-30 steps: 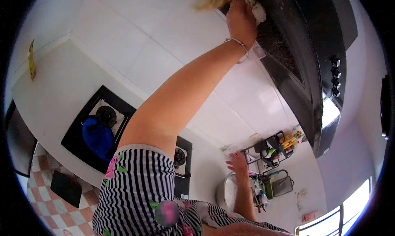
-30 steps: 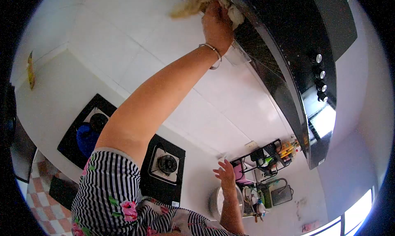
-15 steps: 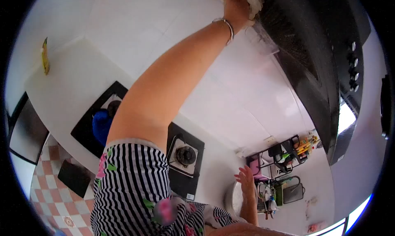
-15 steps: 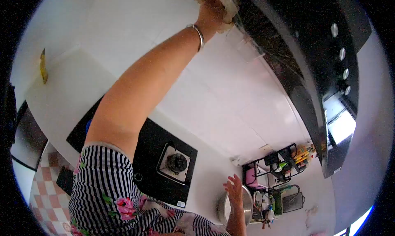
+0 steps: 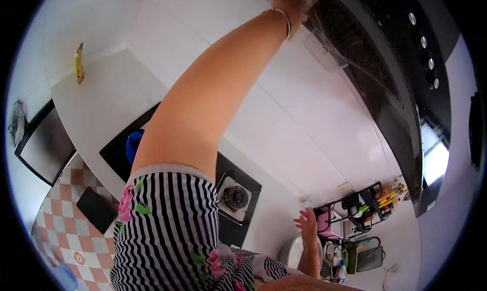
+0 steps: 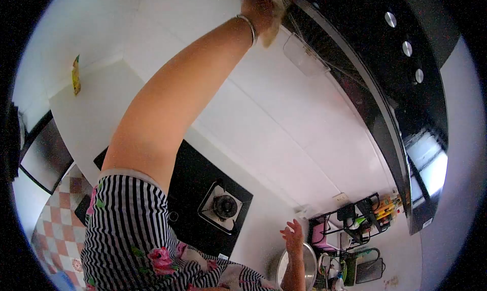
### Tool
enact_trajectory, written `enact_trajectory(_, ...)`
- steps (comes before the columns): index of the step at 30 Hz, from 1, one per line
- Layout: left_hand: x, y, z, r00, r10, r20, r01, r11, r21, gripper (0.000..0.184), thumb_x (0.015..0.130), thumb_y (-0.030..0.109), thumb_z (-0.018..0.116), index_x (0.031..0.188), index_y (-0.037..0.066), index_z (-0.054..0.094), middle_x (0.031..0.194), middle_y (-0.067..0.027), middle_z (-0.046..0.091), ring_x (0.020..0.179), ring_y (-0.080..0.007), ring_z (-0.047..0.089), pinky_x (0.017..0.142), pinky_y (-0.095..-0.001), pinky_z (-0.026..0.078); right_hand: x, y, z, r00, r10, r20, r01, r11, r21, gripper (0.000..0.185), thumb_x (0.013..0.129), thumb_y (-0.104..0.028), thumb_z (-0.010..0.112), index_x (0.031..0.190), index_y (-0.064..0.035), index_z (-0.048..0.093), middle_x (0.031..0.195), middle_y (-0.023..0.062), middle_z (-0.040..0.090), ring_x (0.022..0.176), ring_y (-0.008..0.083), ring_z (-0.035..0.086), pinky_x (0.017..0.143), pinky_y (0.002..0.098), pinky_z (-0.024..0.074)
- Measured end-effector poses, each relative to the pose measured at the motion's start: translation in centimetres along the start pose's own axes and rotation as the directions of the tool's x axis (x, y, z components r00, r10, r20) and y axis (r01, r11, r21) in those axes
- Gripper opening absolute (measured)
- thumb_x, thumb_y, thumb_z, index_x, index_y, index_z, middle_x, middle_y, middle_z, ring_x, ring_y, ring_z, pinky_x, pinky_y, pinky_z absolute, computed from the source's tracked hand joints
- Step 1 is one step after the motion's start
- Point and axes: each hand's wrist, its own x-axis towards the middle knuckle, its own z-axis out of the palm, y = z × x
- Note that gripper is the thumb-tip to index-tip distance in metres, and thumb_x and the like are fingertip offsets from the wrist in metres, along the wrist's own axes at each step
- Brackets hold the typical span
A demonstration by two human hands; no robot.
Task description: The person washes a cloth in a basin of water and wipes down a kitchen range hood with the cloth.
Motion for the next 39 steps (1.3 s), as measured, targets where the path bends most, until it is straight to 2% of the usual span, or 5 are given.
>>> enact_trajectory(4,3.2,-4.3,2.1,0.446,0.866,-0.225,0.054,0.225,0.973,0.029,0.093,0.026,0.039,0.078,0.007,0.055,0.074,-0.0036,0.054,0.06,-0.0162,0.05,0.05,-0.0313,0.041,-0.9,0.0,-0.1,0.993,0.099,-0.063,-0.098,0.995,0.022,0.056,0.084,-0.02,0.059,0.131,-0.0076,0.032,0.115,0.0126,0.051,0.077,0.0197,0.061,0.061,0.0271,0.0458)
enact_trajectory(16,-0.3,-4.0,4.7,0.631,0.73,-0.265,0.219,0.16,0.963,0.014,0.091,0.015,0.042,0.092,0.007,0.054,0.077,-0.0081,0.06,0.062,-0.0189,0.058,0.05,-0.0319,0.047,-6.1,-3.0,3.2,0.962,0.165,-0.217,-0.156,0.986,0.059,0.051,0.084,-0.014,0.058,0.128,-0.0073,0.035,0.112,0.0094,0.051,0.075,0.0183,0.06,0.06,0.0269,0.0459)
enact_trajectory(20,-1.5,-3.2,-2.8,0.76,0.618,0.202,0.137,-0.457,0.879,0.01,0.088,0.013,0.049,0.093,0.006,0.053,0.075,-0.0083,0.059,0.062,-0.0209,0.057,0.043,-0.034,0.045,-7.1,-4.7,4.7,0.958,0.16,-0.238,-0.176,0.983,-0.05,0.05,0.085,-0.016,0.057,0.128,-0.0074,0.034,0.112,0.0084,0.05,0.076,0.0176,0.059,0.062,0.0275,0.0459)
enact_trajectory(24,-1.1,-1.7,-0.5,0.645,0.727,-0.236,0.158,0.175,0.972,0.018,0.088,0.011,0.049,0.105,0.006,0.049,0.091,-0.0085,0.059,0.075,-0.0189,0.057,0.05,-0.0325,0.05,-7.3,-8.2,6.4,0.947,0.132,-0.292,-0.153,0.987,-0.05,0.049,0.085,-0.015,0.057,0.128,-0.0072,0.035,0.112,0.0086,0.051,0.076,0.0176,0.06,0.063,0.029,0.0462)
enact_trajectory(39,0.5,-3.4,-3.6,0.575,0.796,-0.192,-0.061,0.275,0.959,0.006,0.083,0.005,0.057,0.083,0.0,0.054,0.074,-0.0059,0.057,0.068,-0.0132,0.05,0.064,-0.0267,0.042,-10.6,-7.5,5.8,0.91,0.159,-0.382,-0.221,0.967,-0.125,0.05,0.085,-0.02,0.054,0.129,-0.004,0.034,0.113,0.0112,0.052,0.076,0.0193,0.062,0.061,0.0281,0.0474)
